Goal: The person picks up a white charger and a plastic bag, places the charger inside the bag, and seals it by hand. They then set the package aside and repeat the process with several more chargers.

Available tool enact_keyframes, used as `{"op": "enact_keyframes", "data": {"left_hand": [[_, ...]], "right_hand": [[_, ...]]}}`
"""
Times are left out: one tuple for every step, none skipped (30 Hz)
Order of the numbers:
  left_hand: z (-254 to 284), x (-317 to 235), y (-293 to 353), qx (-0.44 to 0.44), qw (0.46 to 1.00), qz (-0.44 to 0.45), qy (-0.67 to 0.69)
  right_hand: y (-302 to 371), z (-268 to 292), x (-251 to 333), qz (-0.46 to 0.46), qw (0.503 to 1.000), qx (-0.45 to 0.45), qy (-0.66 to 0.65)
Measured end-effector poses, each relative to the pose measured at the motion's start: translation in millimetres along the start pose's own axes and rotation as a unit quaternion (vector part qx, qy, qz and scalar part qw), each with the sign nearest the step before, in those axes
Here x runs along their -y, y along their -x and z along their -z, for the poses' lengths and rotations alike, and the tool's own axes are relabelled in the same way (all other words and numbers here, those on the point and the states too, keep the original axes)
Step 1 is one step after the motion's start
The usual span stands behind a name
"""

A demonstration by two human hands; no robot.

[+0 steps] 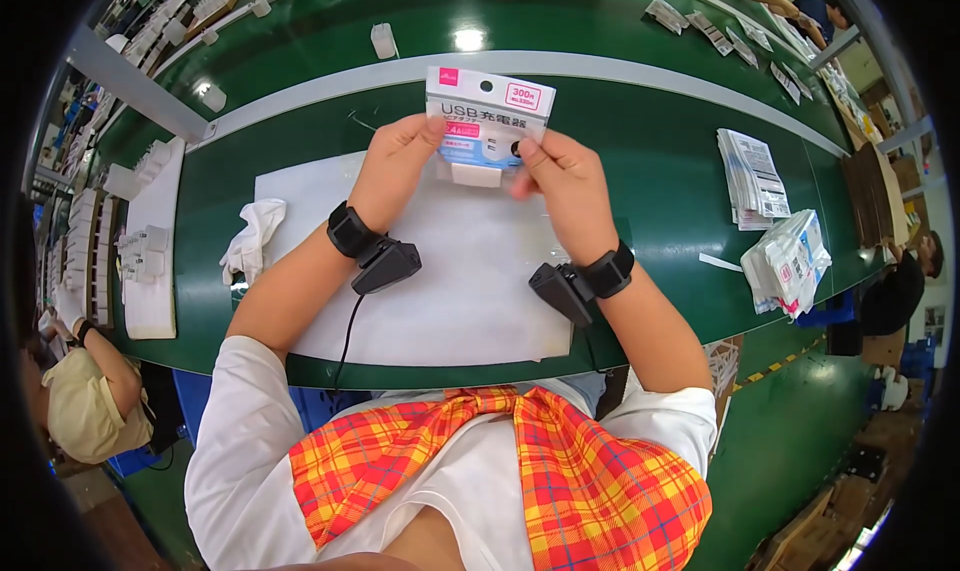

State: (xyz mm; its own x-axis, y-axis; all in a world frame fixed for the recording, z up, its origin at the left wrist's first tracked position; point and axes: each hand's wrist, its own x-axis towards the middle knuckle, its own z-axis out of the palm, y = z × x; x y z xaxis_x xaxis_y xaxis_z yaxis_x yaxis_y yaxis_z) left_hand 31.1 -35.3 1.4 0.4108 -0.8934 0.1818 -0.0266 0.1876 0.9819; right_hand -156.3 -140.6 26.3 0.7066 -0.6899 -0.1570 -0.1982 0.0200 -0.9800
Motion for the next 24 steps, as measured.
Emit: {"op": "enact_keyframes", "data": {"left_hand": [[0.6,1.4,-1.3,0.002,1.000,-0.020,0.006],[2.0,4.5,-3.7,0.004,1.000,-0.018,0.009],[4.7,7.2,-6.8,0.034,0.993,-0.062,-0.097],[8.7,10.6,-8.6,0.061,0.972,-0.105,-0.200],[10.8,12.0,-8.5,0.087,0.938,-0.148,-0.300],[13.1,13.6,-6.7,0.087,0.940,-0.147,-0.296],[16.4,12.7,-6.1,0.157,0.917,-0.159,-0.331],[19.1,12.1,-5.7,0.226,0.888,-0.171,-0.363],[24.7,10.7,-2.3,0.286,0.854,-0.175,-0.399],[20.0,8.5,0.5,0.288,0.855,-0.174,-0.394],[12.5,6.8,5.0,0.269,0.849,-0.189,-0.413],[4.3,4.5,10.2,0.251,0.842,-0.204,-0.431],[-0.1,4.3,14.1,0.232,0.834,-0.218,-0.450],[-0.6,4.4,15.8,0.235,0.836,-0.217,-0.447],[-0.7,4.5,17.3,0.237,0.835,-0.202,-0.454],[-0.4,4.7,19.0,0.240,0.833,-0.187,-0.462],[-0.6,4.2,18.1,0.239,0.831,-0.174,-0.472],[-1.1,4.1,18.6,0.237,0.831,-0.174,-0.472],[-1.6,4.4,20.1,0.231,0.829,-0.180,-0.477],[-2.4,4.8,21.7,0.225,0.826,-0.185,-0.483],[-3.3,5.1,22.2,0.221,0.823,-0.191,-0.488],[-3.8,4.9,22.6,0.225,0.823,-0.191,-0.485],[-3.7,4.2,21.9,0.228,0.825,-0.181,-0.484],[-5.3,1.0,19.5,0.236,0.826,-0.174,-0.481]], "right_hand": [[-6.8,3.7,-7.0,0.051,0.999,0.012,-0.012],[-13.0,9.5,-15.8,0.100,0.994,0.021,-0.025],[-16.6,16.1,-21.8,0.149,0.988,0.029,-0.036],[-18.1,25.6,-25.9,0.145,0.988,0.028,-0.035],[-18.8,40.6,-28.8,0.213,0.966,0.064,0.132],[-18.3,54.1,-31.0,0.272,0.911,0.099,0.295],[-17.9,56.7,-25.6,0.325,0.823,0.134,0.447],[-7.8,56.3,-21.6,0.324,0.821,0.137,0.449],[9.5,41.1,-5.1,0.340,0.790,0.135,0.492],[23.9,29.4,4.7,0.345,0.759,0.125,0.538],[25.4,17.3,6.1,0.340,0.760,0.126,0.539],[27.5,3.0,6.7,0.312,0.787,0.142,0.513],[29.4,-10.0,6.7,0.284,0.813,0.157,0.484],[31.3,-18.3,7.5,0.257,0.836,0.171,0.455],[32.4,-22.2,5.8,0.253,0.837,0.171,0.455],[32.1,-25.1,1.5,0.254,0.838,0.160,0.457],[28.1,-25.6,-2.2,0.259,0.836,0.150,0.459],[25.3,-26.9,-3.8,0.264,0.835,0.140,0.461],[23.5,-27.7,-5.5,0.265,0.835,0.140,0.462],[22.4,-28.3,-6.8,0.266,0.841,0.144,0.448],[21.7,-28.5,-8.0,0.266,0.848,0.147,0.434],[22.7,-28.5,-10.9,0.263,0.856,0.148,0.419],[20.6,-27.5,-13.7,0.258,0.859,0.144,0.418],[16.8,-23.5,-14.6,0.286,0.851,0.174,0.405]]}}
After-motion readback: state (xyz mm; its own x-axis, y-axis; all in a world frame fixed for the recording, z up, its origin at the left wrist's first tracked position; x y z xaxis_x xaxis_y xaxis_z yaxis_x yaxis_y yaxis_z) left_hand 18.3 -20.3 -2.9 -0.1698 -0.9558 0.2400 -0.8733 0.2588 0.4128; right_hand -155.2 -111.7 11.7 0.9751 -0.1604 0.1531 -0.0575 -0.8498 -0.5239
